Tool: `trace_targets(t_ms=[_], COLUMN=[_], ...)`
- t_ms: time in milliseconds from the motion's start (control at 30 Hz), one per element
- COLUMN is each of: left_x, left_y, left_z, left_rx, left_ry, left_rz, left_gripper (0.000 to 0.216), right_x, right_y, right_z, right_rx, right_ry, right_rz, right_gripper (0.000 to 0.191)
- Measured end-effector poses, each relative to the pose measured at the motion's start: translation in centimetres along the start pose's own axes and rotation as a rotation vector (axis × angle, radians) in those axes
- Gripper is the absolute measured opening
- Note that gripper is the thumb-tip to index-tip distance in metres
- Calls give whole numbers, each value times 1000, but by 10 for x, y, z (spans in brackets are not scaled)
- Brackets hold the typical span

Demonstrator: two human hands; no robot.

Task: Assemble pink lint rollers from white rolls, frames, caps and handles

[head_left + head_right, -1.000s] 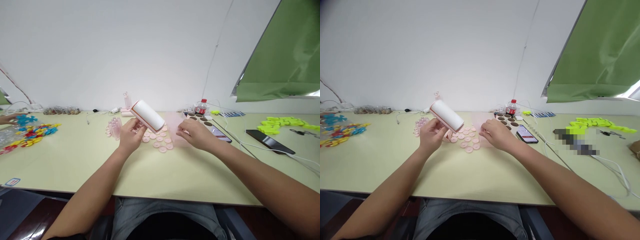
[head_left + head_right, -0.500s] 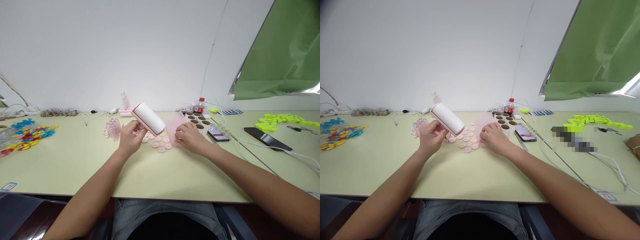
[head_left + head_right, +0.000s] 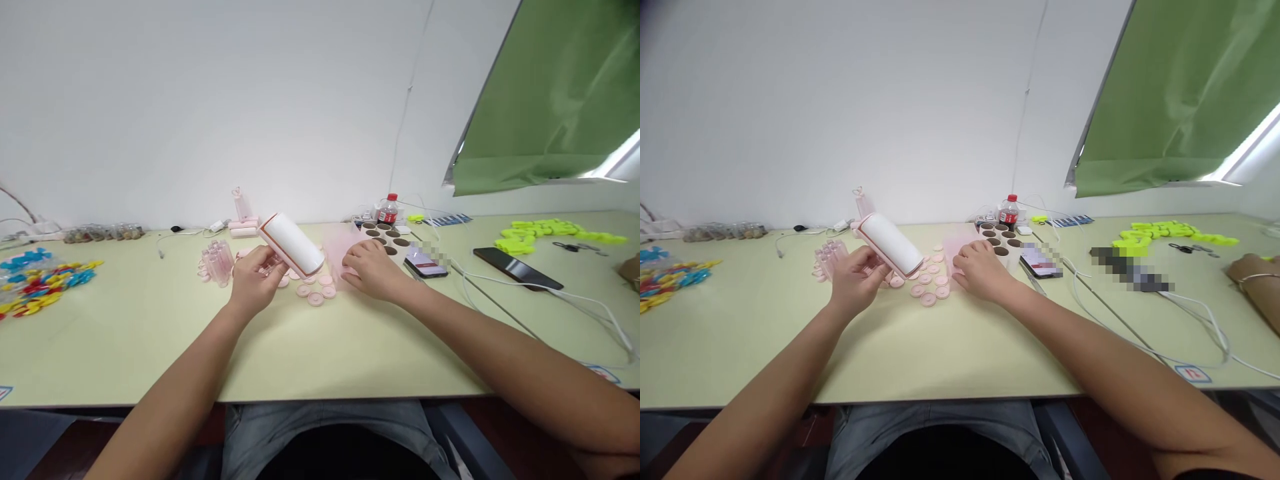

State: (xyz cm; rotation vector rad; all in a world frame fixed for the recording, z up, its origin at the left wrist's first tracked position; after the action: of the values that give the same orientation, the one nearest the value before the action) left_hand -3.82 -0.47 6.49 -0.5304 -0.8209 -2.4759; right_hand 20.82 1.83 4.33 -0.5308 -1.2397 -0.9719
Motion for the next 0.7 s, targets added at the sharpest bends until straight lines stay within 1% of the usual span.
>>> trace_targets(t_ms=[100, 167, 233, 400, 500, 567, 600, 633, 700], left_x=[0, 0, -1, -4, -7, -8, -10, -11, -16], left_y=[1, 2, 3, 4, 4, 5, 5, 5, 7], left_z=[0, 0, 1, 0, 0, -1, -1, -1, -3], left_rx=[-15, -15, -9, -15, -24, -32, -35, -41, -68], left_ry=[-11, -21, -33, -71, -95, -126, -155, -192, -287], left_rz=[8, 10, 11, 20, 23, 18, 12, 4, -13], left_gripper=[10, 9, 10, 12, 14, 15, 16, 17, 19], right_x=[1, 4, 12, 41, 51, 50, 46, 41, 28], right_y=[0, -2, -6, -18, -26, -31, -32, -34, -40], right_z=[-1, -2, -3, -5, -6, -5, -4, -2, 1], right_rx=[7, 13, 8, -27, -8, -8, -22, -44, -83], right_ry=[22, 66, 149, 423, 512, 514, 486, 433, 277], right_rz=[31, 64, 109, 249, 397, 602, 745, 906, 1223], right_gripper=[24, 26, 26, 26, 22, 21, 22, 24, 32])
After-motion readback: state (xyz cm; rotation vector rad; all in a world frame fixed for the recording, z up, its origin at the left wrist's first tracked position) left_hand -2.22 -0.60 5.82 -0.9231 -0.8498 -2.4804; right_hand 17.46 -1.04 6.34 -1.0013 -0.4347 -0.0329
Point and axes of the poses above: each hand's wrist, its own z-axis towards the middle knuckle, its own x-axis out of the back of the hand, y = z × x, the point moved 4 cm from there along z, towards the middle knuckle, and after that the axes turned 7 degrees about -y, right-handed, at the moved point
